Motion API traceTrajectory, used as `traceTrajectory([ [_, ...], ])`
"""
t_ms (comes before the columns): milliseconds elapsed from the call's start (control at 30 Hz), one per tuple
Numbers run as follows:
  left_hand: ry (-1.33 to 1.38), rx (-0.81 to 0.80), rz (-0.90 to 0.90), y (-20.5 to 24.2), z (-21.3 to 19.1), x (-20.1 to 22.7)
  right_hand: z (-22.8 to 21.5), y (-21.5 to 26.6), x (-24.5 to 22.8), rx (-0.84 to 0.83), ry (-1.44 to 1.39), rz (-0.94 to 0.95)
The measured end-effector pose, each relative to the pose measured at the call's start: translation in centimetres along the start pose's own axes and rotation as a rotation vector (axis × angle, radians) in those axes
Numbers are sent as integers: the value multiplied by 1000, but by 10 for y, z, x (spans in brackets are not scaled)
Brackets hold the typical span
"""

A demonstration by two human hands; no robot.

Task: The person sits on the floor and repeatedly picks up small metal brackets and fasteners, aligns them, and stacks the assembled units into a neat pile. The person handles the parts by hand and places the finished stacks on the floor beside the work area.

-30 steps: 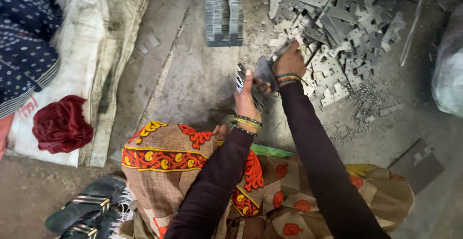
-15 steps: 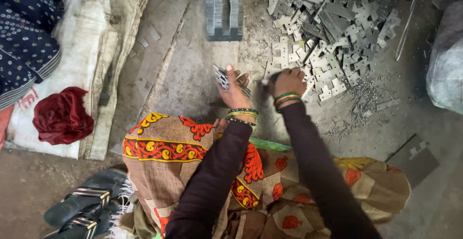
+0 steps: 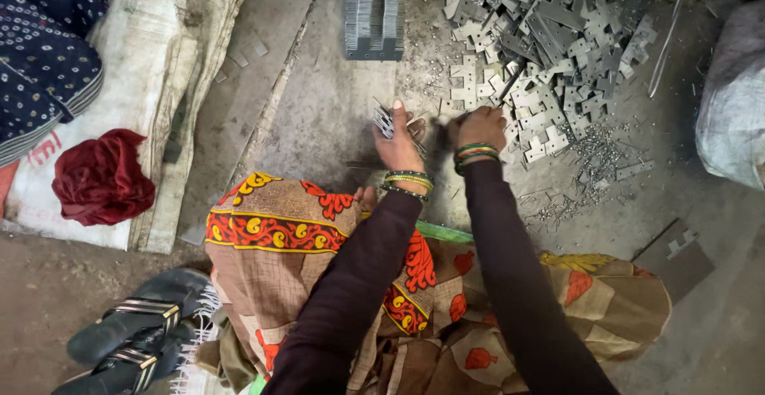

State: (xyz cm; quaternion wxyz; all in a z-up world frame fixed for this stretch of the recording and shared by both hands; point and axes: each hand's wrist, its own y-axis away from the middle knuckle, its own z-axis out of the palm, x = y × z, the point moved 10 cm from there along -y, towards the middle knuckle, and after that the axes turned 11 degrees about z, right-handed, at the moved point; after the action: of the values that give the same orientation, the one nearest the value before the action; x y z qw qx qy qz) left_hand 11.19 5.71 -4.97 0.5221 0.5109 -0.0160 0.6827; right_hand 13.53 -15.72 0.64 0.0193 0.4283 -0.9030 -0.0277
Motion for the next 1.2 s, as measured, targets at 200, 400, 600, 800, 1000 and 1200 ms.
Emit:
traceTrajectory([
  [200,-52,20,14,-2,0,1,43,4,-1,-273,-164,22],
  [400,-71,-10,7,3,4,4,25,0,7,-126,-60,86],
  [600,-35,10,-16,3,1,-4,43,-8,-11,-258,-45,21],
  [800,-139,54,-47,-6,-19,-33,7,7,-15,-449,-544,18],
  [1000,-76,-124,19,0,1,-19,-30,5,-56,-597,-609,-185],
  [1200,-65,-243,61,14,32,16,4,-89,-51,117,58,35],
])
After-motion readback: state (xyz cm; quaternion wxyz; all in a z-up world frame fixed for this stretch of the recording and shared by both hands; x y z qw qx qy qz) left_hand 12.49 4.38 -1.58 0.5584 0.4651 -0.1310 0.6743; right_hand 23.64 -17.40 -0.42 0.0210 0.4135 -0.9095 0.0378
